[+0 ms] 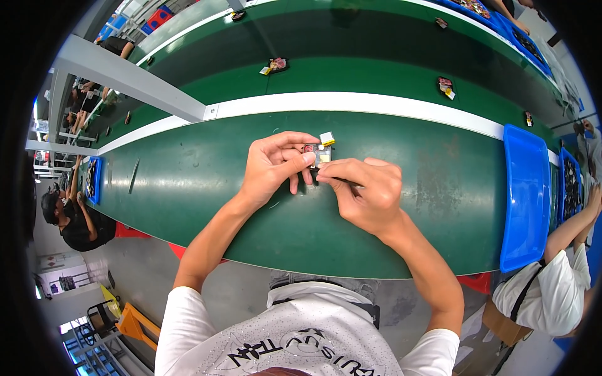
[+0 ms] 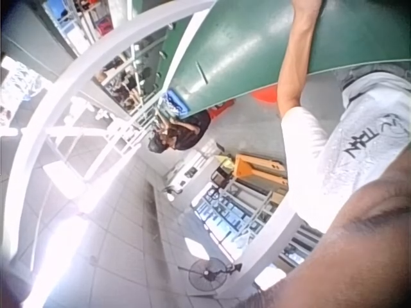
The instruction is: Assembling small electronic components using tweezers on a conveyor belt.
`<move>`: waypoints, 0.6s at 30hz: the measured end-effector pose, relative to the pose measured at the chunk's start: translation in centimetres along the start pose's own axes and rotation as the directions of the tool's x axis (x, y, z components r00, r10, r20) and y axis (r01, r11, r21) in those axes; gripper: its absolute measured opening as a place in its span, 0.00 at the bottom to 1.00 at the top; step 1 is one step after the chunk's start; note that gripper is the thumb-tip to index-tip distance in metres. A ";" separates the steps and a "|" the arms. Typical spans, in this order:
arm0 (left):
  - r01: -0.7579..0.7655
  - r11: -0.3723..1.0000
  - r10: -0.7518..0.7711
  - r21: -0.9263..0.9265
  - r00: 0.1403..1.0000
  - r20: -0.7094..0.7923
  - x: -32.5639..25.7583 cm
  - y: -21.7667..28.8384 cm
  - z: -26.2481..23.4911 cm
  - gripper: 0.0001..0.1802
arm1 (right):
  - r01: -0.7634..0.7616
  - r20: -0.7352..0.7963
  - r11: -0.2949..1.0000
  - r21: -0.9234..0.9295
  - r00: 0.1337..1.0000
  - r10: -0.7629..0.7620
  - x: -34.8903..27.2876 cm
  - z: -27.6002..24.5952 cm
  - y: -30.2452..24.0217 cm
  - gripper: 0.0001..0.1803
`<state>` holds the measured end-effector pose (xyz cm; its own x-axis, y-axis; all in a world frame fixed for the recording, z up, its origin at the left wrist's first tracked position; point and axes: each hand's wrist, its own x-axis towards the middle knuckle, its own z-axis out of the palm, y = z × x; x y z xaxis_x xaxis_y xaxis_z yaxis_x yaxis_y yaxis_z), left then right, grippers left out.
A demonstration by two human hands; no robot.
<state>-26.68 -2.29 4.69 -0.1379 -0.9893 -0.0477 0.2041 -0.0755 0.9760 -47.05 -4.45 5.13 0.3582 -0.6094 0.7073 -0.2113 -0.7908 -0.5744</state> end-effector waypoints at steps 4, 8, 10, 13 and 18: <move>0.044 0.996 -0.044 0.071 0.999 -0.011 0.1 0.3 0.2 0.15 | 0.105 0.057 0.991 -0.082 0.993 -0.100 -0.1 -0.3 0.0 0.12; 0.071 0.989 -0.065 0.127 0.997 -0.051 0.2 0.3 0.8 0.13 | 0.159 0.078 0.977 -0.142 0.986 -0.149 -0.5 -0.5 0.1 0.14; 0.073 0.984 -0.063 0.163 0.996 -0.064 0.1 0.3 1.0 0.12 | 0.177 0.085 0.973 -0.149 0.983 -0.166 -0.6 -0.5 0.1 0.15; 0.058 0.983 -0.044 0.175 0.996 -0.081 0.1 0.3 1.3 0.12 | 0.173 0.061 0.973 -0.152 0.984 -0.165 -0.6 -0.6 0.0 0.15; 0.073 0.997 -0.071 0.019 0.995 -0.075 0.2 0.8 1.7 0.13 | 0.112 -0.011 0.990 -0.088 0.993 -0.114 -0.3 -0.8 -0.2 0.14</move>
<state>-28.16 -2.37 5.81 -0.0790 -0.9880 -0.1330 0.1755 -0.1451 0.9737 -47.87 -4.21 5.38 0.3695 -0.5161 0.7727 -0.2492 -0.8562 -0.4527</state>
